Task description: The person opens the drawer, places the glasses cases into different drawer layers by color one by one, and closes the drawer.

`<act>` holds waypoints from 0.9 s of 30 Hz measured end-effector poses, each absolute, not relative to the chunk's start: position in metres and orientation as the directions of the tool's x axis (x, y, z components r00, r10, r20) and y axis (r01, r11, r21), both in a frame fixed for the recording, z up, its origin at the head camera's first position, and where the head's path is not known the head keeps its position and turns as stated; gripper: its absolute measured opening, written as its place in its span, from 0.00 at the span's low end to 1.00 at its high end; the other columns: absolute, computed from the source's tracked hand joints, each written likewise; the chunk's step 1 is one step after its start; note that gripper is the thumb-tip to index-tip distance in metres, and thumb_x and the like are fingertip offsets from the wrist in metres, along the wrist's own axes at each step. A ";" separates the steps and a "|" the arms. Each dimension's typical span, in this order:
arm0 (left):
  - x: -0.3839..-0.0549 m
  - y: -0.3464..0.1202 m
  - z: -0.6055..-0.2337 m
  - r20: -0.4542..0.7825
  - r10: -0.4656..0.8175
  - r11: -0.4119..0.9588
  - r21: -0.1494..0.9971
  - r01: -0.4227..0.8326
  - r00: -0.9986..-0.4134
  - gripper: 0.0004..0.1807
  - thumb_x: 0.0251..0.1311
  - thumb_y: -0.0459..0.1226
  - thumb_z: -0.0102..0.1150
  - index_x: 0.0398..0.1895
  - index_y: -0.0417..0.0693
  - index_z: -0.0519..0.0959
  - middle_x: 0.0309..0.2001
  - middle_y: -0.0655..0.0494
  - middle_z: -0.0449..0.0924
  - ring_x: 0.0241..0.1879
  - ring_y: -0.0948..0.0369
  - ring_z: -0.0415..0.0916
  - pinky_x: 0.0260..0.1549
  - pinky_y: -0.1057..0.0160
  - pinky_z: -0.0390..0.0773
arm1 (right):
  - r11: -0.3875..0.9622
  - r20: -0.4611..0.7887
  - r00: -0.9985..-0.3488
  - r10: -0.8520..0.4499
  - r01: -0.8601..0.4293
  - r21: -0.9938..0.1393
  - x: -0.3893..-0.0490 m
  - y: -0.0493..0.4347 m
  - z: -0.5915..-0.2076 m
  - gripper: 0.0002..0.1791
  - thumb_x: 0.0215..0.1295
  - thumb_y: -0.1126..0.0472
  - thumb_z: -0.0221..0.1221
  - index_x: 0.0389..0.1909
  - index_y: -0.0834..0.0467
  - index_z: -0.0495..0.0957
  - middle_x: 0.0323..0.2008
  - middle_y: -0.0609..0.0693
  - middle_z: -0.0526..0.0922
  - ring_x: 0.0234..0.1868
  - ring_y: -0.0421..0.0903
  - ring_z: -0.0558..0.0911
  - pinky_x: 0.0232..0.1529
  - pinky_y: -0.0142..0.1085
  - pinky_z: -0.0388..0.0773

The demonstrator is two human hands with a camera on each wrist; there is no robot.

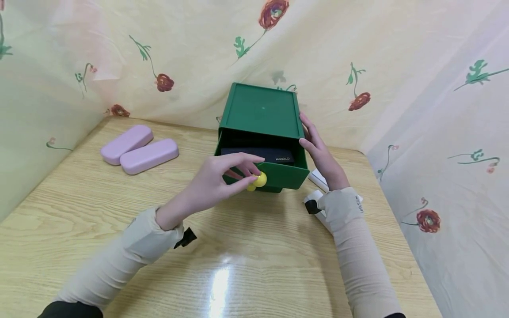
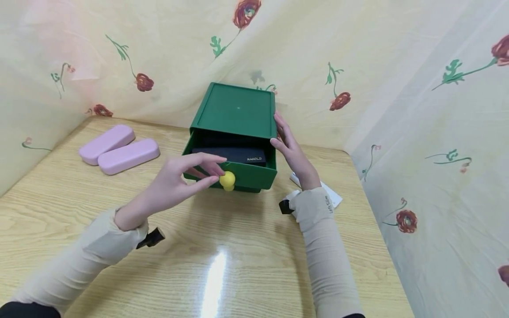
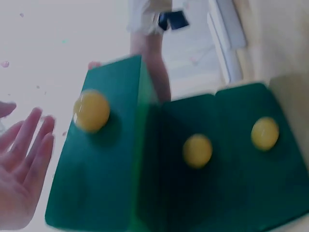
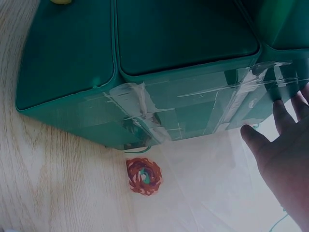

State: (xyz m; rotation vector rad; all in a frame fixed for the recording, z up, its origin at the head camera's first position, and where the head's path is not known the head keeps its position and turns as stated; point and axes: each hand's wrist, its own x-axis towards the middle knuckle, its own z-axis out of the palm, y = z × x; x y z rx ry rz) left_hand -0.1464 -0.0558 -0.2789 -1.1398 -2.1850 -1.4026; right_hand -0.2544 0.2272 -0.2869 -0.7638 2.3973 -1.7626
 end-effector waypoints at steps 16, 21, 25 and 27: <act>-0.135 -0.038 -0.320 0.484 0.327 0.018 0.855 0.518 -0.811 0.07 0.59 0.28 0.62 0.41 0.37 0.80 0.34 0.44 0.86 0.34 0.64 0.84 0.33 0.66 0.84 | 0.214 0.246 -0.867 -0.433 -0.364 -0.907 -0.255 0.225 -0.286 0.35 0.74 0.55 0.41 0.78 0.46 0.40 0.79 0.43 0.38 0.79 0.51 0.39 0.74 0.61 0.35; -0.136 -0.039 -0.326 0.403 0.335 0.043 0.896 0.441 -0.852 0.04 0.61 0.30 0.62 0.38 0.39 0.81 0.31 0.44 0.85 0.32 0.59 0.84 0.31 0.67 0.81 | 0.220 0.245 -0.868 -0.432 -0.365 -0.905 -0.255 0.225 -0.285 0.35 0.74 0.55 0.41 0.78 0.46 0.41 0.79 0.42 0.38 0.79 0.50 0.39 0.75 0.61 0.36; -0.142 -0.037 -0.331 0.311 0.338 0.073 0.932 0.355 -0.888 0.06 0.63 0.34 0.61 0.36 0.38 0.82 0.30 0.45 0.85 0.32 0.53 0.83 0.32 0.61 0.84 | 0.224 0.241 -0.872 -0.427 -0.360 -0.906 -0.253 0.226 -0.286 0.35 0.74 0.56 0.41 0.78 0.46 0.40 0.79 0.43 0.38 0.79 0.50 0.39 0.75 0.60 0.36; -0.145 -0.037 -0.332 0.259 0.339 0.093 0.947 0.307 -0.904 0.07 0.63 0.35 0.61 0.35 0.38 0.83 0.30 0.45 0.86 0.32 0.51 0.83 0.34 0.55 0.84 | 0.227 0.242 -0.873 -0.425 -0.361 -0.905 -0.253 0.226 -0.286 0.35 0.74 0.56 0.41 0.78 0.46 0.40 0.79 0.42 0.38 0.79 0.50 0.39 0.75 0.60 0.37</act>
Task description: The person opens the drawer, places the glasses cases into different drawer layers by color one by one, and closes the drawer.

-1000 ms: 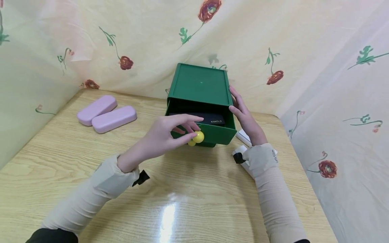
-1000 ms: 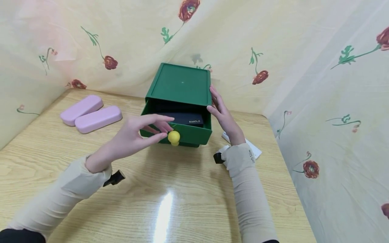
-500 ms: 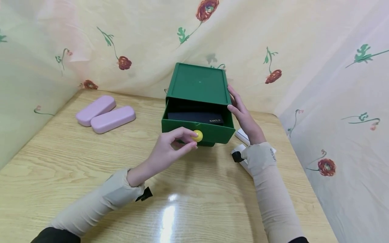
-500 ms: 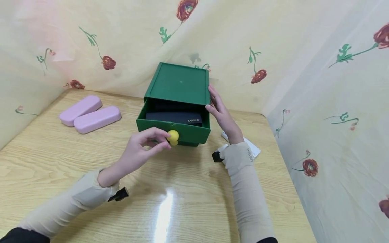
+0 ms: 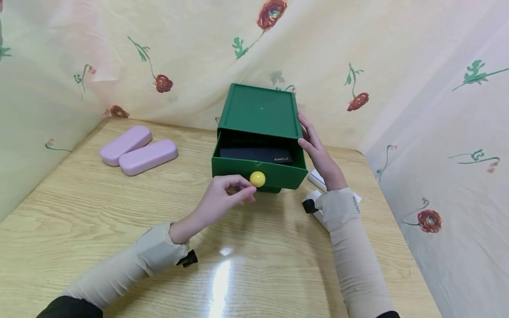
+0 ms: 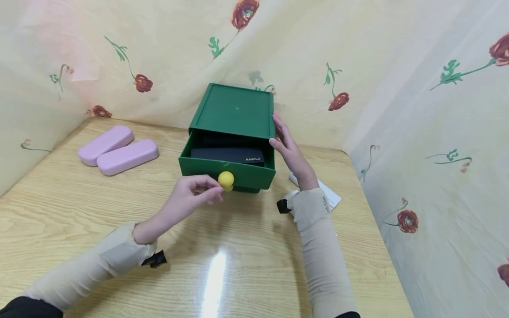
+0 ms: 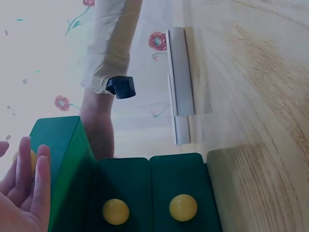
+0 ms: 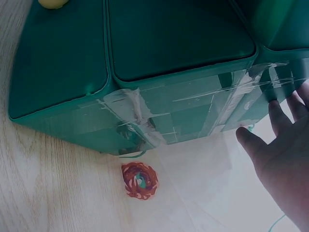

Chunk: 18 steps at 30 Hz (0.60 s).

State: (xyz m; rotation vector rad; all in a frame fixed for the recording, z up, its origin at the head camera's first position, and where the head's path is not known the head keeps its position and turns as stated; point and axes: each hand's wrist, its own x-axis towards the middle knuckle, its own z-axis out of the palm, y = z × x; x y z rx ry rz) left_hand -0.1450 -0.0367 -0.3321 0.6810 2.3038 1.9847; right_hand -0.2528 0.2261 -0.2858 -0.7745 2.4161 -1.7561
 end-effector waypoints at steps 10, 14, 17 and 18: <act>-0.157 -0.034 -0.332 0.111 0.382 0.159 0.970 0.183 -0.918 0.13 0.64 0.41 0.60 0.43 0.40 0.84 0.30 0.46 0.88 0.33 0.61 0.85 0.33 0.60 0.84 | 0.209 0.253 -0.870 -0.423 -0.365 -0.907 -0.263 0.233 -0.297 0.34 0.75 0.56 0.41 0.78 0.43 0.41 0.78 0.40 0.39 0.79 0.48 0.39 0.75 0.60 0.36; -0.157 -0.034 -0.331 0.115 0.373 0.158 0.970 0.185 -0.921 0.13 0.65 0.41 0.59 0.42 0.40 0.84 0.29 0.46 0.88 0.31 0.61 0.85 0.33 0.61 0.83 | 0.202 0.266 -0.864 -0.428 -0.378 -0.903 -0.274 0.238 -0.305 0.33 0.75 0.56 0.42 0.77 0.39 0.43 0.78 0.38 0.40 0.79 0.47 0.40 0.75 0.60 0.36; -0.156 -0.033 -0.330 0.103 0.359 0.145 0.976 0.165 -0.928 0.14 0.65 0.41 0.60 0.42 0.40 0.84 0.28 0.47 0.87 0.31 0.61 0.85 0.37 0.58 0.84 | 0.206 0.266 -0.862 -0.432 -0.382 -0.901 -0.277 0.239 -0.306 0.34 0.75 0.56 0.42 0.77 0.39 0.43 0.78 0.38 0.39 0.79 0.47 0.40 0.75 0.61 0.35; -0.156 -0.032 -0.329 0.097 0.355 0.137 0.978 0.155 -0.930 0.14 0.65 0.41 0.60 0.42 0.39 0.84 0.28 0.47 0.87 0.31 0.61 0.85 0.39 0.56 0.84 | 0.207 0.265 -0.862 -0.433 -0.381 -0.901 -0.277 0.239 -0.306 0.34 0.75 0.56 0.42 0.77 0.40 0.42 0.78 0.38 0.39 0.79 0.48 0.39 0.75 0.61 0.35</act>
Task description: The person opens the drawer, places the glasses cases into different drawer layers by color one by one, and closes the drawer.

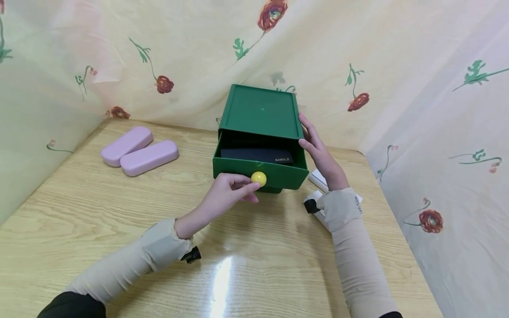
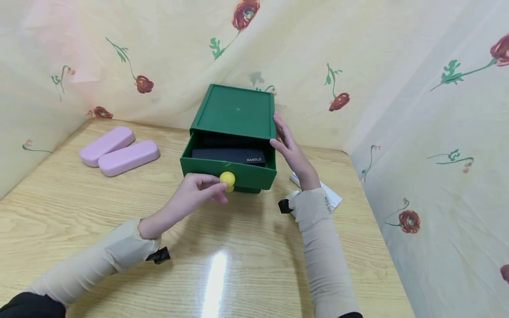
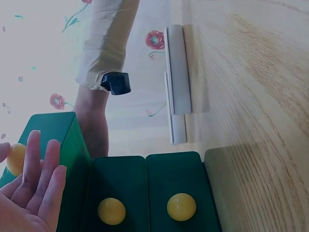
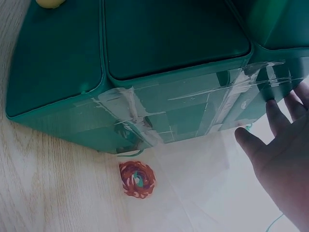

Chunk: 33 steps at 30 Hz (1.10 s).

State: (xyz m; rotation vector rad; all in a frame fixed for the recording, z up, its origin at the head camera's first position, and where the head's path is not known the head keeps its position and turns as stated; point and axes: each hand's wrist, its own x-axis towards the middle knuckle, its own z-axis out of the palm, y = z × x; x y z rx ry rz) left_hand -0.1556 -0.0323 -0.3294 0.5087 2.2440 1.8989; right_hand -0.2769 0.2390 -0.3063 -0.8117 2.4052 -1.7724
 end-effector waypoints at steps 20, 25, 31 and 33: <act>-0.176 -0.024 -0.329 0.147 0.278 0.037 0.986 0.164 -0.949 0.17 0.64 0.43 0.60 0.42 0.36 0.84 0.26 0.46 0.86 0.28 0.56 0.85 0.37 0.58 0.85 | 0.175 0.279 -0.844 -0.458 -0.393 -0.903 -0.272 0.235 -0.302 0.34 0.75 0.57 0.41 0.77 0.42 0.42 0.78 0.38 0.39 0.79 0.47 0.39 0.75 0.61 0.35; -0.183 -0.023 -0.326 0.118 0.276 -0.019 0.993 0.117 -0.954 0.18 0.65 0.41 0.60 0.45 0.32 0.82 0.28 0.44 0.86 0.28 0.50 0.85 0.37 0.55 0.86 | 0.170 0.269 -0.843 -0.465 -0.384 -0.908 -0.262 0.230 -0.294 0.34 0.75 0.57 0.39 0.78 0.45 0.40 0.79 0.41 0.38 0.79 0.48 0.39 0.75 0.60 0.35; -0.193 -0.020 -0.324 0.110 0.259 -0.020 0.994 0.109 -0.960 0.17 0.65 0.42 0.59 0.44 0.34 0.83 0.31 0.42 0.87 0.32 0.42 0.85 0.37 0.58 0.86 | 0.188 0.266 -0.847 -0.460 -0.385 -0.903 -0.257 0.230 -0.292 0.33 0.74 0.54 0.36 0.78 0.44 0.40 0.79 0.42 0.38 0.79 0.49 0.38 0.74 0.62 0.35; -0.197 -0.018 -0.325 0.104 0.255 -0.010 0.994 0.105 -0.961 0.17 0.65 0.43 0.59 0.43 0.36 0.84 0.31 0.43 0.87 0.31 0.45 0.85 0.37 0.58 0.86 | 0.185 0.270 -0.848 -0.455 -0.387 -0.903 -0.260 0.232 -0.295 0.33 0.74 0.53 0.35 0.78 0.42 0.40 0.78 0.41 0.39 0.79 0.48 0.39 0.74 0.62 0.35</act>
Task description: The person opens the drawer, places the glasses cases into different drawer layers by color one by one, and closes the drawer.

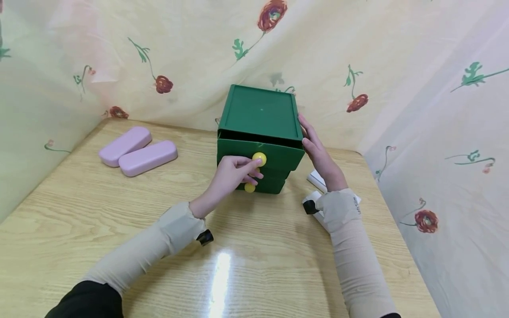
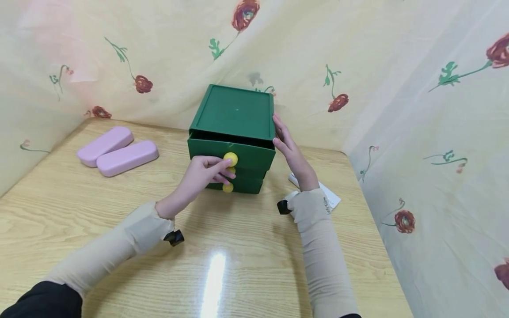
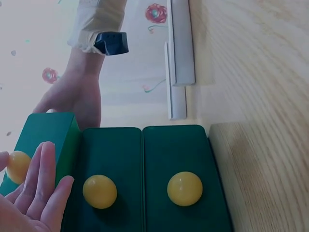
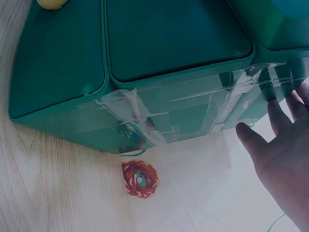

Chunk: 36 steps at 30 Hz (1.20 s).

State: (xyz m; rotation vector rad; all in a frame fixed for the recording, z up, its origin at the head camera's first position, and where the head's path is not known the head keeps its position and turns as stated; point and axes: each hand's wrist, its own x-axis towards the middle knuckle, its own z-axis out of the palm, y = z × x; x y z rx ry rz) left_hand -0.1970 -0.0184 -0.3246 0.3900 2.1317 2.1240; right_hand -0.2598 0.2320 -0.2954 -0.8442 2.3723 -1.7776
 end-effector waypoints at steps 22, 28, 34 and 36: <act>-0.221 -0.016 -0.318 0.046 0.236 0.028 0.998 0.054 -0.971 0.19 0.66 0.46 0.58 0.42 0.37 0.83 0.26 0.51 0.87 0.23 0.61 0.83 0.37 0.61 0.85 | 0.184 0.279 -0.861 -0.426 -0.384 -0.905 -0.271 0.235 -0.308 0.36 0.73 0.51 0.46 0.77 0.38 0.41 0.78 0.37 0.39 0.79 0.48 0.39 0.73 0.63 0.38; -0.221 -0.017 -0.319 0.038 0.241 0.047 0.998 0.051 -0.970 0.20 0.66 0.48 0.57 0.44 0.39 0.83 0.27 0.51 0.87 0.23 0.62 0.84 0.36 0.62 0.85 | 0.181 0.283 -0.864 -0.417 -0.384 -0.905 -0.270 0.231 -0.307 0.37 0.73 0.57 0.47 0.77 0.39 0.41 0.78 0.38 0.37 0.79 0.49 0.39 0.74 0.61 0.43; -0.220 -0.017 -0.322 0.031 0.248 0.044 0.998 0.043 -0.968 0.20 0.66 0.48 0.57 0.46 0.39 0.82 0.25 0.53 0.87 0.22 0.63 0.84 0.40 0.54 0.85 | 0.177 0.295 -0.862 -0.413 -0.394 -0.902 -0.271 0.231 -0.309 0.38 0.73 0.57 0.47 0.77 0.40 0.40 0.78 0.41 0.38 0.79 0.50 0.40 0.74 0.62 0.44; -0.220 -0.018 -0.323 0.025 0.251 0.038 0.999 0.035 -0.968 0.21 0.66 0.48 0.57 0.46 0.38 0.82 0.24 0.54 0.86 0.22 0.63 0.83 0.43 0.50 0.84 | 0.176 0.300 -0.862 -0.410 -0.397 -0.901 -0.271 0.231 -0.309 0.38 0.73 0.56 0.48 0.77 0.40 0.40 0.78 0.42 0.39 0.79 0.50 0.40 0.73 0.62 0.44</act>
